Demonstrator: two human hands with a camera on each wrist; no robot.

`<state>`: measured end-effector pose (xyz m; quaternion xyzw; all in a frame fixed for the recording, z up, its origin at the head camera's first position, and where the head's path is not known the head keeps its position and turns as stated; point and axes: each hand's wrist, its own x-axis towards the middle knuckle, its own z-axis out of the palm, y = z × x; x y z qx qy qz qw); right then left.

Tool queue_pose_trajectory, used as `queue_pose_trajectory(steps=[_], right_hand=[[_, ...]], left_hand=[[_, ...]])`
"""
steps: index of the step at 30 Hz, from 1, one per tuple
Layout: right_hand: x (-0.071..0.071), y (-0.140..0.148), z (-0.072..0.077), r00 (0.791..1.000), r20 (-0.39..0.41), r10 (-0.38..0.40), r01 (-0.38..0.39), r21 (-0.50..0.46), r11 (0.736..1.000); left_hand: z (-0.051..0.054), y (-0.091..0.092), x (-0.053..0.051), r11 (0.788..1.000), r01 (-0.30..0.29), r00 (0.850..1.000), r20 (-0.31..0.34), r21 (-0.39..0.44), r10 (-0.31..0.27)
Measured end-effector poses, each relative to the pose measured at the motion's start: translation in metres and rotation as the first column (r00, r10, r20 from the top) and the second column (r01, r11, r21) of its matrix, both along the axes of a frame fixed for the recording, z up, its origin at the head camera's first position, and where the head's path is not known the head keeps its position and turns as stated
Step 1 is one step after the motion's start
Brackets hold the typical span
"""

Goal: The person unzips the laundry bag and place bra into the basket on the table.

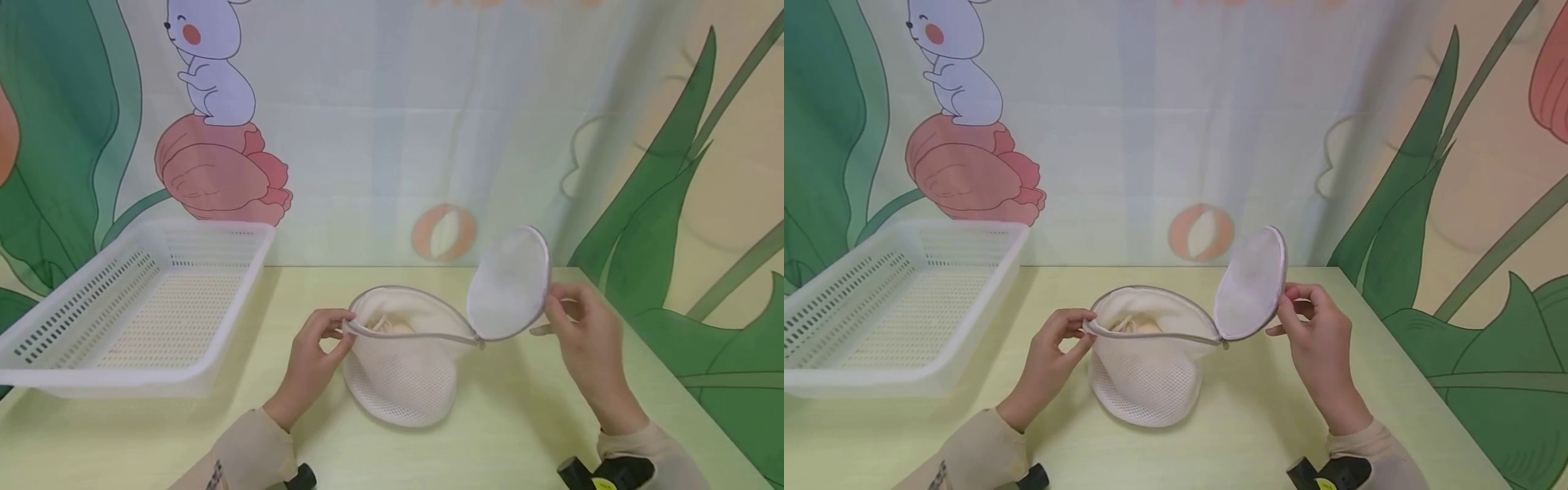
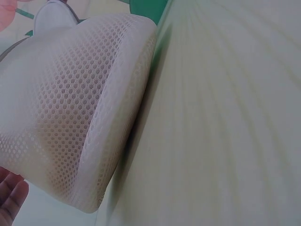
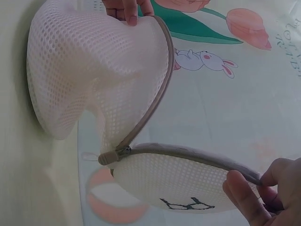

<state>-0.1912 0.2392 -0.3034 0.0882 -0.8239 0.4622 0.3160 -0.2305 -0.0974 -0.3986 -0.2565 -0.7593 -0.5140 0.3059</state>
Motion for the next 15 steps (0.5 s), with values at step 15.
queue_pose_trajectory(steps=[15], right_hand=[[0.005,0.027,-0.017,0.974,0.218,-0.06,0.074,-0.054,0.996]], left_hand=[[0.001,0.002,0.001,1.0,-0.025,0.999,-0.02,0.001,0.025]])
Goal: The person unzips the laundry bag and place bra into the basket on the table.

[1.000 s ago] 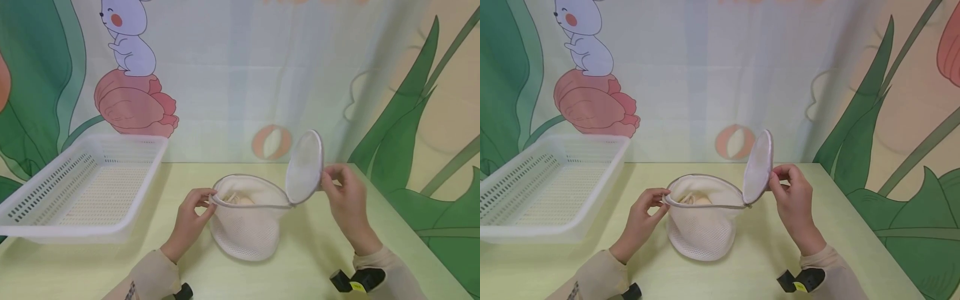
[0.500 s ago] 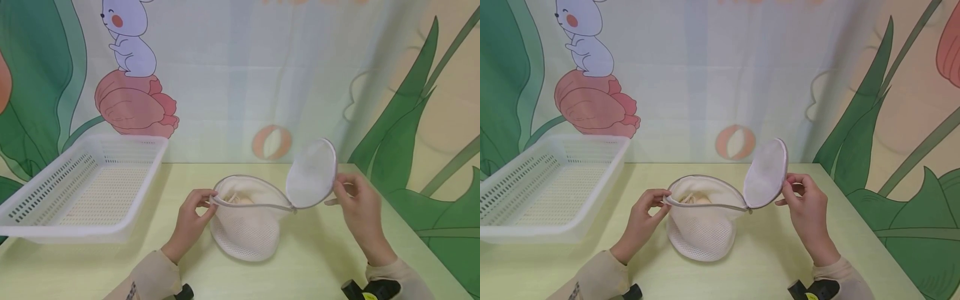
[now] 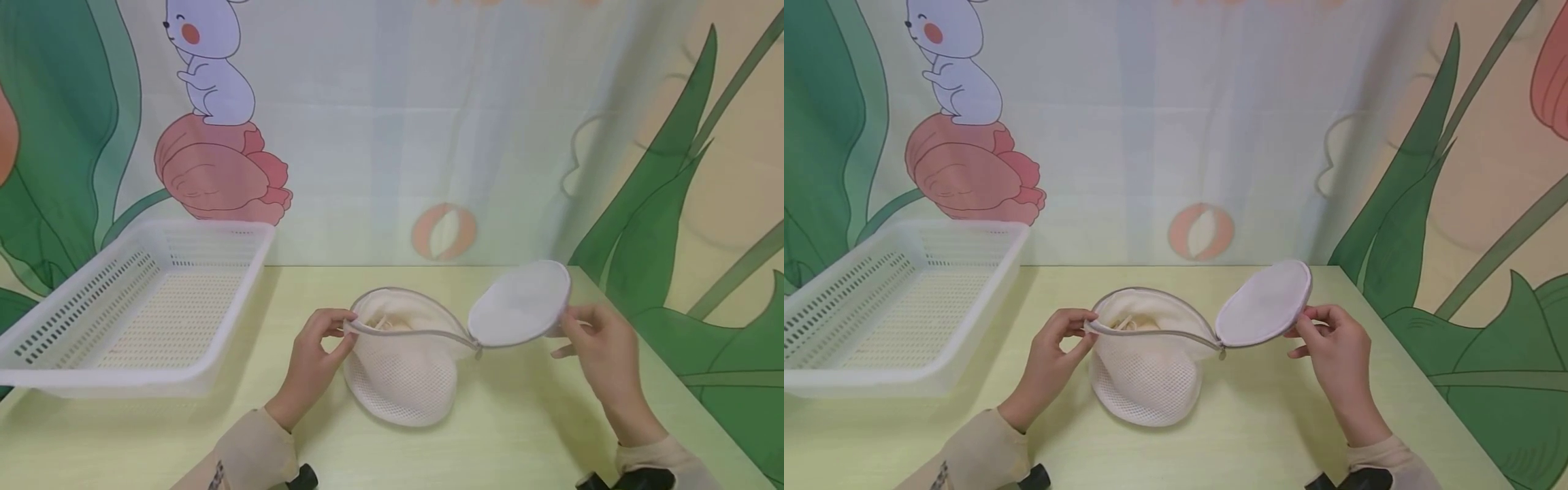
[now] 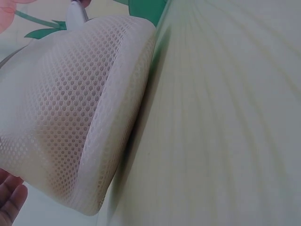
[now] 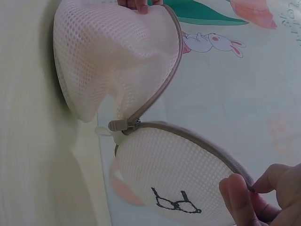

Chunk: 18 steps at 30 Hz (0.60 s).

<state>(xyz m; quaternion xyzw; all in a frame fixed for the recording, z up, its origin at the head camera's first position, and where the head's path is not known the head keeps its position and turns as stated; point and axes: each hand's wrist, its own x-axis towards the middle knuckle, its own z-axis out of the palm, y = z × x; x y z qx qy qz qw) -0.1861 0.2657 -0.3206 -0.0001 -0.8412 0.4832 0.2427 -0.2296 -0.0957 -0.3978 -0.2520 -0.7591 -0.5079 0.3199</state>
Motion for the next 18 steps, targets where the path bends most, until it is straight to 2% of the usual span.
queue_pose_trajectory(steps=[11,18], right_hand=[[-0.001,0.014,-0.012,0.991,0.131,0.017,-0.009,-0.062,0.998],[-0.002,0.025,-0.026,0.964,0.266,0.011,0.012,-0.087,0.996]], left_hand=[[-0.002,0.001,-0.001,1.0,-0.007,1.0,-0.01,0.001,0.007],[-0.002,0.001,-0.002,1.0,-0.019,1.0,-0.017,-0.007,0.019]])
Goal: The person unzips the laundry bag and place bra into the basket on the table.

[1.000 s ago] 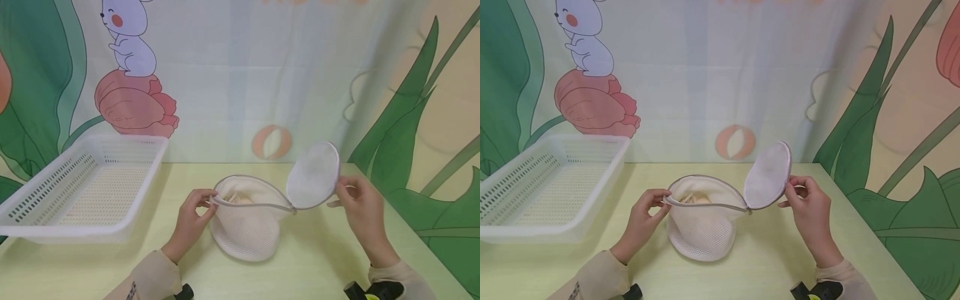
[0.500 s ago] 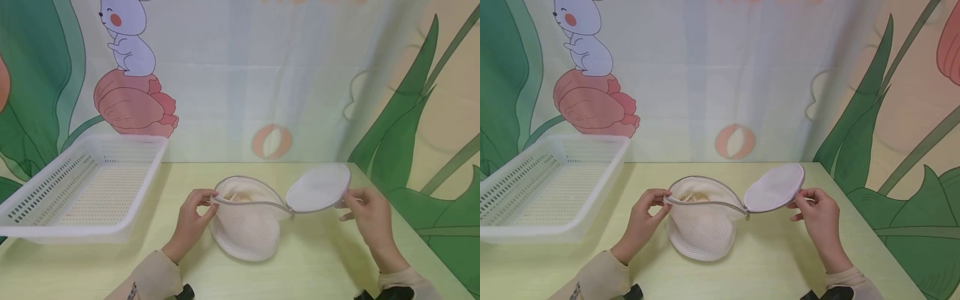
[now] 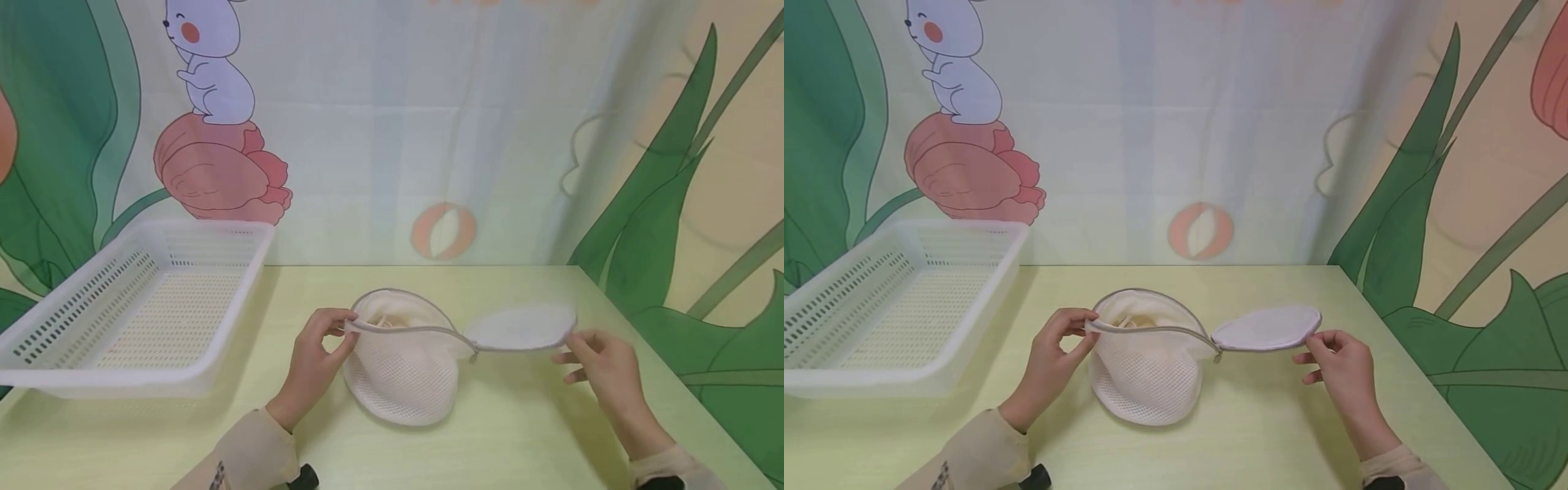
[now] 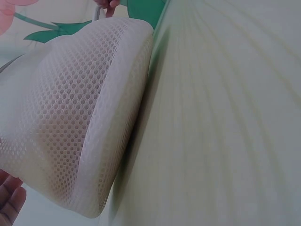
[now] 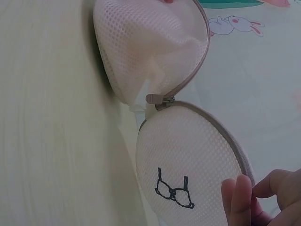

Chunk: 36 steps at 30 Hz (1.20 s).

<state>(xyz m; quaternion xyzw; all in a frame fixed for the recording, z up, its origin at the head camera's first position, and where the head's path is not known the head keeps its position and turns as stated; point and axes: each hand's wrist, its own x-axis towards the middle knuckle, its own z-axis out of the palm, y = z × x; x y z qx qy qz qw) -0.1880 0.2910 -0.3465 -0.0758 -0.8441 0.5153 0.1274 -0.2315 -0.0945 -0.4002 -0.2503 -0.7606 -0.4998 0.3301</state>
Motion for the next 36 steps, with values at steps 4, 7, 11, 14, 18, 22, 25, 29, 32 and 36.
queue_pose_trajectory(steps=[4,7,11,14,18,22,25,29,32,36], right_hand=[[-0.002,0.005,-0.008,0.998,0.067,-0.009,0.012,-0.037,0.999],[-0.003,0.007,-0.013,0.995,0.102,-0.005,0.012,-0.066,0.998],[-0.004,0.007,-0.017,0.99,0.14,0.002,0.011,-0.089,0.996],[-0.005,0.008,-0.019,0.986,0.166,0.008,0.006,-0.085,0.996],[-0.005,0.01,-0.022,0.982,0.188,0.02,-0.007,-0.07,0.998],[-0.007,0.012,-0.024,0.98,0.195,0.031,-0.018,-0.066,0.998],[-0.009,0.013,-0.025,0.98,0.194,0.036,-0.023,-0.069,0.997],[-0.012,0.013,-0.027,0.98,0.192,0.042,-0.028,-0.078,0.997],[-0.014,0.013,-0.028,0.98,0.197,0.043,-0.028,-0.077,0.997],[-0.015,0.014,-0.029,0.979,0.202,0.04,-0.026,-0.073,0.997]], left_hand=[[0.001,0.001,0.001,1.0,0.003,1.0,0.0,0.003,-0.003],[0.002,0.001,0.001,1.0,0.003,1.0,-0.005,0.007,-0.003],[0.003,0.001,0.002,1.0,-0.001,1.0,-0.01,0.009,0.001],[0.003,0.002,0.002,1.0,-0.004,1.0,-0.007,0.007,0.004],[0.002,0.001,0.002,1.0,-0.011,1.0,-0.006,0.0,0.011],[0.001,0.002,0.001,1.0,-0.015,1.0,-0.01,0.001,0.015],[0.001,0.002,0.002,1.0,-0.012,1.0,-0.006,0.006,0.012],[0.001,0.003,0.003,1.0,-0.009,1.0,0.008,0.011,0.009],[0.001,0.003,0.003,1.0,-0.005,1.0,0.02,0.014,0.005],[0.001,0.003,0.003,1.0,-0.003,1.0,0.022,0.014,0.002]])
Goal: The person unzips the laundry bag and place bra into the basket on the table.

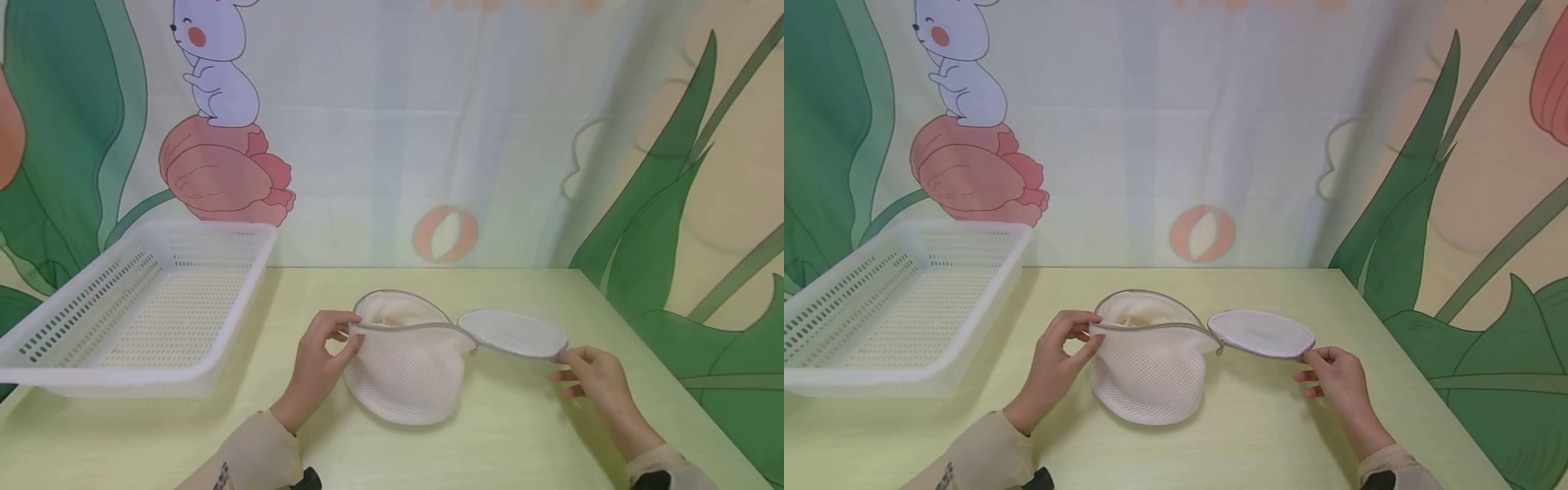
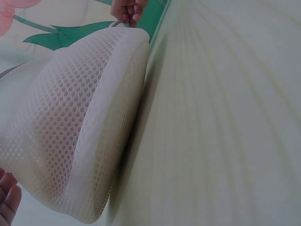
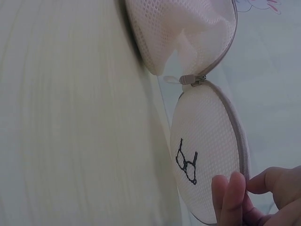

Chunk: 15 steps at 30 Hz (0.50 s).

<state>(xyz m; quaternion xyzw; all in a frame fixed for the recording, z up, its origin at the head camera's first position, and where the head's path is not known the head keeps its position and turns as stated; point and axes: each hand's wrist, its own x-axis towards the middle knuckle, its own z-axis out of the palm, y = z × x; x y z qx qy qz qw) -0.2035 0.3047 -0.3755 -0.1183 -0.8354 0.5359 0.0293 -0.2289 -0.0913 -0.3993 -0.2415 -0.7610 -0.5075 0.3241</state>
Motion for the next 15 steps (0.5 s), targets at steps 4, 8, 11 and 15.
queue_pose_trajectory(steps=[4,8,11,15], right_hand=[[-0.002,0.0002,-0.0009,1.0,0.001,0.003,-0.003,-0.005,1.0],[-0.0031,0.0003,-0.0015,1.0,0.007,0.009,-0.008,-0.016,1.0],[-0.0029,0.0005,-0.0015,1.0,0.012,0.013,-0.013,-0.019,1.0],[-0.0021,0.0003,-0.0009,1.0,0.01,0.028,-0.028,-0.007,1.0]], left_hand=[[-0.0003,0.0003,-0.0006,1.0,-0.004,1.0,-0.003,0.002,0.004],[-0.0011,0.0006,-0.0007,1.0,0.0,1.0,-0.014,0.007,0.0],[-0.0011,0.0012,-0.0002,1.0,0.005,1.0,-0.016,0.012,-0.005],[-0.0005,0.0019,0.0009,1.0,0.003,1.0,-0.006,0.018,-0.003]])
